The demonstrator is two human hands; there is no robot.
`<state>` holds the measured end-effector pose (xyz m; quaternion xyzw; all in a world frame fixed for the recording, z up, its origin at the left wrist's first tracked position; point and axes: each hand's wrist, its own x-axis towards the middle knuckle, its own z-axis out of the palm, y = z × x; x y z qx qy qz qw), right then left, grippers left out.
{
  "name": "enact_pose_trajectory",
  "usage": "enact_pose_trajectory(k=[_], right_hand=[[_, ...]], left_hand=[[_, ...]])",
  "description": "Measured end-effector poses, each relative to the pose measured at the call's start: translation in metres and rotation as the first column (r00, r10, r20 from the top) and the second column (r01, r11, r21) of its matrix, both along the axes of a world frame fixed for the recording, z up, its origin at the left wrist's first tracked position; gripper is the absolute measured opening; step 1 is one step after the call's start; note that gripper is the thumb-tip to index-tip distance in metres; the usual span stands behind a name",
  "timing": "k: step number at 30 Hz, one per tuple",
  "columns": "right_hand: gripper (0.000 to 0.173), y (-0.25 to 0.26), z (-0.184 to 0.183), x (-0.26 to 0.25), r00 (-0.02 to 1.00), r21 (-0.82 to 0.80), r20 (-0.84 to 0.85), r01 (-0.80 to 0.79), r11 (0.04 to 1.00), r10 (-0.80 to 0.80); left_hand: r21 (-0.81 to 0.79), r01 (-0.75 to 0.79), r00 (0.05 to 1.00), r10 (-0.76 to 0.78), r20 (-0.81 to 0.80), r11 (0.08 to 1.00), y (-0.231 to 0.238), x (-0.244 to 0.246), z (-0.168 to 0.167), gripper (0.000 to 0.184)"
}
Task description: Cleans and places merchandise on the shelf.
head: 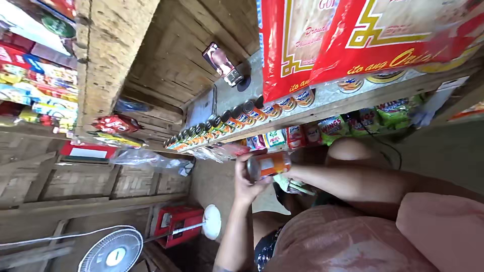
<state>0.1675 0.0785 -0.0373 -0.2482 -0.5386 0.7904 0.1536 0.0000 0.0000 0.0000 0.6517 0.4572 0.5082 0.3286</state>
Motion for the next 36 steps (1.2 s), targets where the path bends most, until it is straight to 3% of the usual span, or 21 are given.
enact_pose_trajectory(k=[1, 3, 4, 5, 6, 8, 10, 12, 16, 20, 24, 29, 32, 36], right_hand=[[0.043, 0.001, -0.034, -0.023, 1.000, 0.015, -0.005, 0.027, 1.000, -0.027], [0.049, 0.002, -0.059, -0.043, 0.998, 0.032, 0.022, 0.051, 0.998, -0.052], [0.051, 0.003, -0.059, -0.045, 0.997, 0.032, 0.046, 0.059, 0.998, -0.060], [0.053, 0.003, -0.056, -0.045, 0.996, 0.029, 0.059, 0.068, 0.997, -0.069], [0.053, 0.003, -0.054, -0.044, 0.995, 0.034, 0.062, 0.075, 0.997, -0.077], [0.053, 0.001, -0.050, -0.043, 0.995, 0.034, 0.057, 0.077, 0.996, -0.079], [0.055, -0.002, -0.050, -0.041, 0.998, 0.044, 0.064, 0.016, 0.999, -0.019], [0.052, -0.004, -0.057, -0.044, 0.992, 0.148, 0.086, -0.105, 0.983, 0.093], [0.044, -0.008, -0.069, -0.051, 0.952, 0.493, 0.226, -0.293, 0.819, 0.205], [0.040, -0.007, -0.066, -0.051, 0.953, 0.494, 0.256, -0.275, 0.825, 0.165], [0.040, -0.004, -0.062, -0.045, 0.950, 0.459, 0.203, -0.305, 0.834, 0.236], [0.041, 0.000, -0.065, -0.045, 0.889, 0.550, 0.311, -0.456, 0.699, 0.336], [0.038, -0.002, -0.066, -0.048, 0.870, 0.592, 0.413, -0.481, 0.647, 0.270], [0.037, -0.002, -0.068, -0.048, 0.909, 0.621, 0.383, -0.384, 0.683, 0.163]], left_hand=[[-0.024, -0.023, 0.986, 0.027, 0.163, 0.999, -0.014, -0.014, -0.007, 0.065], [-0.143, -0.084, 0.852, 0.145, 0.503, 0.986, -0.041, -0.031, -0.024, 0.061], [-0.248, -0.115, 0.771, 0.244, 0.588, 0.962, -0.051, -0.034, -0.028, 0.062], [-0.354, -0.187, 0.737, 0.369, 0.566, 0.916, -0.061, -0.037, -0.033, 0.067], [-0.432, -0.280, 0.759, 0.473, 0.447, 0.857, -0.070, -0.042, -0.041, 0.077], [-0.517, -0.451, 0.846, 0.533, 0.014, 0.728, -0.081, -0.051, -0.053, 0.086], [-0.511, -0.550, 0.835, 0.438, -0.333, 0.661, -0.089, -0.053, -0.061, 0.075], [-0.451, -0.581, 0.798, 0.365, -0.479, 0.678, -0.093, -0.053, -0.068, 0.070], [-0.292, -0.563, 0.734, 0.304, -0.607, 0.773, -0.090, -0.044, -0.071, 0.066], [-0.275, -0.572, 0.649, 0.222, -0.728, 0.772, -0.082, -0.032, -0.074, 0.067], [-0.341, -0.612, 0.604, 0.144, -0.784, 0.714, -0.075, -0.033, -0.065, 0.070], [-0.343, -0.669, 0.530, 0.099, -0.842, 0.660, -0.070, -0.040, -0.046, 0.068], [-0.323, -0.654, 0.509, 0.083, -0.857, 0.684, -0.071, -0.031, -0.042, 0.071], [-0.314, -0.613, 0.543, 0.098, -0.834, 0.725, -0.074, -0.019, -0.051, 0.070]])
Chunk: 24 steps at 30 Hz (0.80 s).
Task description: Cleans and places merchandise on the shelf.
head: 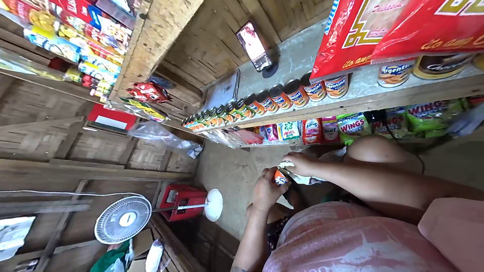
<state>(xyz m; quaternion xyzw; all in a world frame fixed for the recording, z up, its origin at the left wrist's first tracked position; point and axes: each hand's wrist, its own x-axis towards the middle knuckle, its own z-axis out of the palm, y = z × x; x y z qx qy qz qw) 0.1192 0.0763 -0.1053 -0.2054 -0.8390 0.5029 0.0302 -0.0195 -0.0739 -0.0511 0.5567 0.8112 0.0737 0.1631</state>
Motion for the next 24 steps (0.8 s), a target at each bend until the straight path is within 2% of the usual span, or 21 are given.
enact_pose_trajectory(k=[4, 7, 12, 18, 24], right_hand=[[0.036, 0.000, 0.003, 0.004, 0.993, -0.083, -0.120, 0.000, 0.997, -0.010], [0.036, 0.001, 0.003, 0.006, 0.984, -0.132, -0.170, -0.084, 0.988, 0.061], [0.037, 0.001, 0.001, 0.004, 0.969, -0.017, -0.038, -0.246, 0.969, 0.245], [0.036, 0.000, -0.001, 0.001, 0.985, 0.089, 0.086, -0.156, 0.984, 0.148], [0.036, 0.000, 0.003, 0.005, 1.000, 0.030, -0.007, -0.012, 0.999, 0.012]], left_hand=[[-0.030, -0.017, 0.999, 0.018, 0.034, 0.999, -0.001, -0.001, -0.004, 0.071], [-0.029, -0.021, 0.999, 0.022, 0.037, 0.999, -0.003, -0.008, -0.005, 0.069], [-0.125, -0.060, 0.997, 0.052, -0.064, 0.990, -0.002, -0.015, 0.004, 0.069], [-0.098, -0.003, 0.997, -0.005, -0.082, 0.995, -0.003, 0.001, 0.006, 0.069], [-0.106, 0.009, 0.999, -0.014, -0.051, 0.994, 0.001, 0.007, 0.004, 0.071]])
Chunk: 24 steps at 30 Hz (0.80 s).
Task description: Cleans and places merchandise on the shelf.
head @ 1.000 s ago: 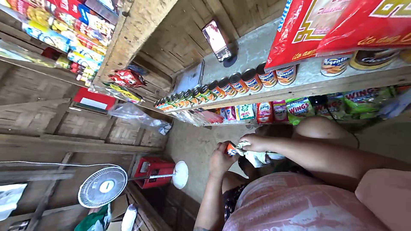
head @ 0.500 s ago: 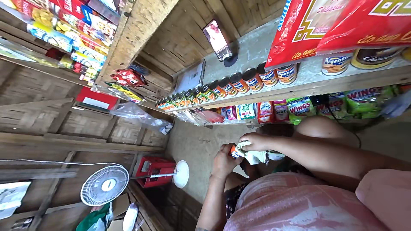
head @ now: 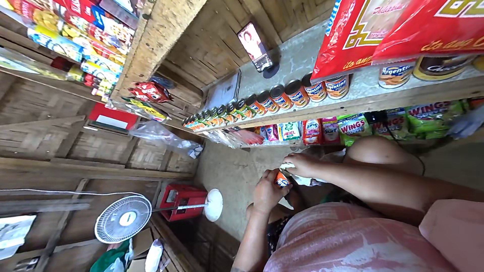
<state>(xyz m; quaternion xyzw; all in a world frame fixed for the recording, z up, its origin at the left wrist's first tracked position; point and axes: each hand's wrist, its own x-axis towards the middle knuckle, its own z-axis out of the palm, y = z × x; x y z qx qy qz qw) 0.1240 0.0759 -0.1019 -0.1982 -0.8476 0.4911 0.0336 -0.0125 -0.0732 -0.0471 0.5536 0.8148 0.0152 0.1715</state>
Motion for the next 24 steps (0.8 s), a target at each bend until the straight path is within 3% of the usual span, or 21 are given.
enact_pose_trajectory(k=[10, 14, 24], right_hand=[[0.031, 0.003, -0.001, 0.002, 0.980, -0.034, -0.174, -0.105, 0.994, 0.098], [0.032, 0.002, 0.002, 0.002, 0.982, -0.026, -0.151, -0.118, 0.993, 0.113], [0.038, 0.001, 0.005, 0.002, 0.999, -0.040, -0.003, 0.037, 0.998, -0.037]], left_hand=[[-0.002, -0.040, 0.997, 0.040, 0.060, 0.999, 0.000, -0.013, -0.001, 0.068], [-0.058, -0.054, 0.998, 0.056, 0.023, 0.997, 0.003, -0.013, 0.003, 0.069], [-0.071, -0.001, 0.994, -0.007, -0.112, 0.997, 0.005, 0.009, 0.006, 0.066]])
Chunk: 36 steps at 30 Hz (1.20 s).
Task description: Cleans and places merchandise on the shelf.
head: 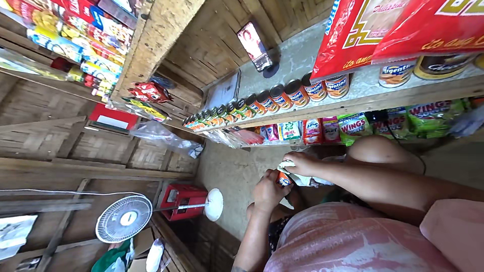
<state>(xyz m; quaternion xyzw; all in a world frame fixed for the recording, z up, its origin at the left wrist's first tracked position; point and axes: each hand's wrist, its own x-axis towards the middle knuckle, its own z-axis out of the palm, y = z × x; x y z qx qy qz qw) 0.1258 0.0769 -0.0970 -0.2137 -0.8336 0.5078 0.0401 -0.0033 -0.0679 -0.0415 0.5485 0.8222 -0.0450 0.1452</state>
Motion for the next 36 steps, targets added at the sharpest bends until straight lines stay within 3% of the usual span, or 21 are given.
enact_pose_trajectory(k=[10, 24, 30, 36], right_hand=[[0.037, 0.005, -0.004, -0.004, 0.987, 0.033, 0.140, -0.084, 0.996, 0.079], [0.026, 0.000, -0.011, -0.001, 0.938, 0.230, 0.061, -0.347, 0.909, 0.342], [0.027, 0.000, -0.006, 0.003, 0.951, 0.190, -0.033, -0.295, 0.936, 0.306], [0.029, 0.001, -0.001, 0.002, 0.988, 0.084, -0.048, -0.139, 0.987, 0.144]], left_hand=[[0.015, 0.032, 0.999, -0.032, 0.007, 0.999, 0.001, 0.000, 0.003, 0.070], [-0.079, 0.020, 1.000, -0.022, -0.020, 0.997, 0.007, -0.016, 0.008, 0.069], [-0.090, 0.016, 1.000, -0.015, 0.007, 0.996, 0.005, -0.021, 0.006, 0.069], [-0.082, 0.035, 0.999, -0.033, 0.020, 0.996, 0.003, -0.014, 0.002, 0.070]])
